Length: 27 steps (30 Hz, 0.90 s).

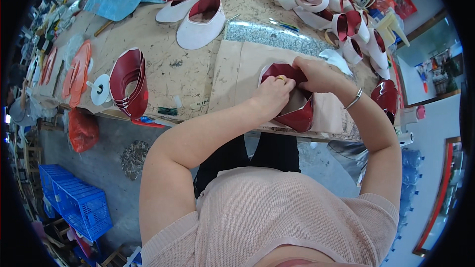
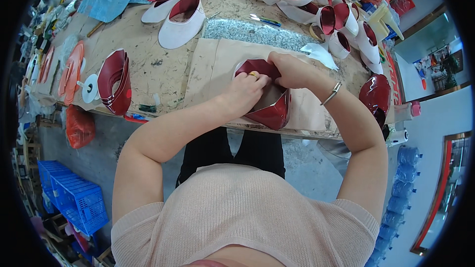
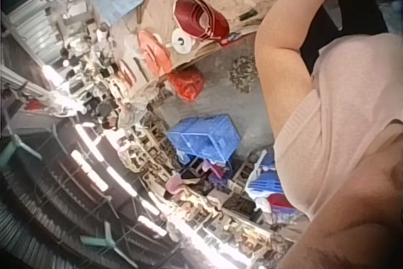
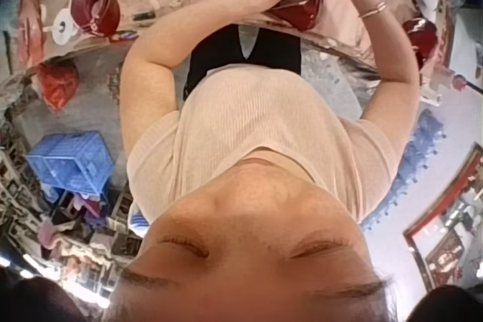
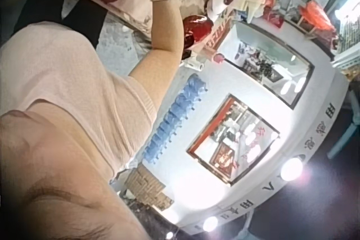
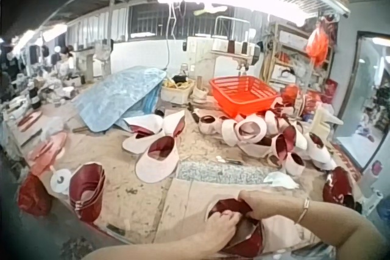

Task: The worker is manually assembling shoe components by fitting the inner lining into the outer shell of red high-heeled shoes.

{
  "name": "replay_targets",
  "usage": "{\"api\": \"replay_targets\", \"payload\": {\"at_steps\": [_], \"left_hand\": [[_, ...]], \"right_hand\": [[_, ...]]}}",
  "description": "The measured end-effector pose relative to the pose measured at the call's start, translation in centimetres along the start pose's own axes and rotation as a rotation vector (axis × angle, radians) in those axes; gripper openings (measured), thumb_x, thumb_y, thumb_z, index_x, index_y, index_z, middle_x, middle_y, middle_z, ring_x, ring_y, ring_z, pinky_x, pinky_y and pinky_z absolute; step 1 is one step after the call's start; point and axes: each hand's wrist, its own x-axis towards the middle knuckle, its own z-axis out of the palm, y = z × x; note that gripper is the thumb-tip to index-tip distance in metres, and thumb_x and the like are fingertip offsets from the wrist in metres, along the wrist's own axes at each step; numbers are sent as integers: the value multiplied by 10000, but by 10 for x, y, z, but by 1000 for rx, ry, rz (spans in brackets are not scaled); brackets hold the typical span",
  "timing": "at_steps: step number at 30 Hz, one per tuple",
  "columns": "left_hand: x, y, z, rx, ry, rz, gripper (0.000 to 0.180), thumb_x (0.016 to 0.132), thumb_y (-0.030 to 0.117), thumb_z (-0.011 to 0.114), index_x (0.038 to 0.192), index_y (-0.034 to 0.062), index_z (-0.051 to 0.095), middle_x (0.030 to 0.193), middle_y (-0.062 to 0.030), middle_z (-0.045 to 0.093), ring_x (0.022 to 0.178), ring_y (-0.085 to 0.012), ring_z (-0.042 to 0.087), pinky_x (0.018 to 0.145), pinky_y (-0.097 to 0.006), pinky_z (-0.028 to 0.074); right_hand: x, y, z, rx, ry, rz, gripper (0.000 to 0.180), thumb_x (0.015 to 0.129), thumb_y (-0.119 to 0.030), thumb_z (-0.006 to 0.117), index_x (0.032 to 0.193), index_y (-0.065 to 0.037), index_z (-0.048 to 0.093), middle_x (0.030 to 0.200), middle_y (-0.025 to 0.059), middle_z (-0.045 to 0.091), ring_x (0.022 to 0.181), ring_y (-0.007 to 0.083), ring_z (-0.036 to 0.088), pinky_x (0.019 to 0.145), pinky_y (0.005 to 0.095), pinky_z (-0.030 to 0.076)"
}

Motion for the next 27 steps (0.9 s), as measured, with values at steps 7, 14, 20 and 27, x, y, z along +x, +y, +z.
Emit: {"api": "replay_targets", "payload": {"at_steps": [7, 14, 20, 27], "left_hand": [[-5, -5, -2, -79, 85, 37, 236, 761, 143, 576, 932, 46, 707, 1104, -62, 542, 962, -196, 521, 790, -306, 436], [5, -2, 0, -29, 66, 14, 451, 805, 150, 557, 1246, 55, 562, 1096, -61, 511, 950, -206, 526, 769, -286, 450], [8, -2, -2, 3, 77, 41, 449, 846, 156, 526, 1281, 45, 526, 1103, -71, 490, 953, -217, 540, 770, -289, 458], [32, -14, 24, -418, 127, 305, 445, 888, 200, 490, 1243, -67, 515, 1341, -171, 430, 1286, -286, 398, 1054, -373, 345]], "right_hand": [[-4, 1, 23, 26, 58, 9, 493, 716, -39, 710, 1148, -40, 471, 1138, 201, 508, 1052, 362, 542, 884, 397, 451], [-17, 19, 17, -43, 148, 29, 528, 720, -73, 753, 1157, -49, 457, 1146, 178, 485, 1074, 347, 512, 881, 401, 449], [-19, 48, 15, 167, -82, 83, 579, 675, -143, 816, 1126, -44, 465, 937, 124, 588, 906, 280, 574, 815, 364, 467], [-11, 52, 9, 253, -56, 128, 608, 633, -145, 834, 1107, -35, 470, 874, 102, 592, 840, 239, 577, 761, 339, 475]]}}
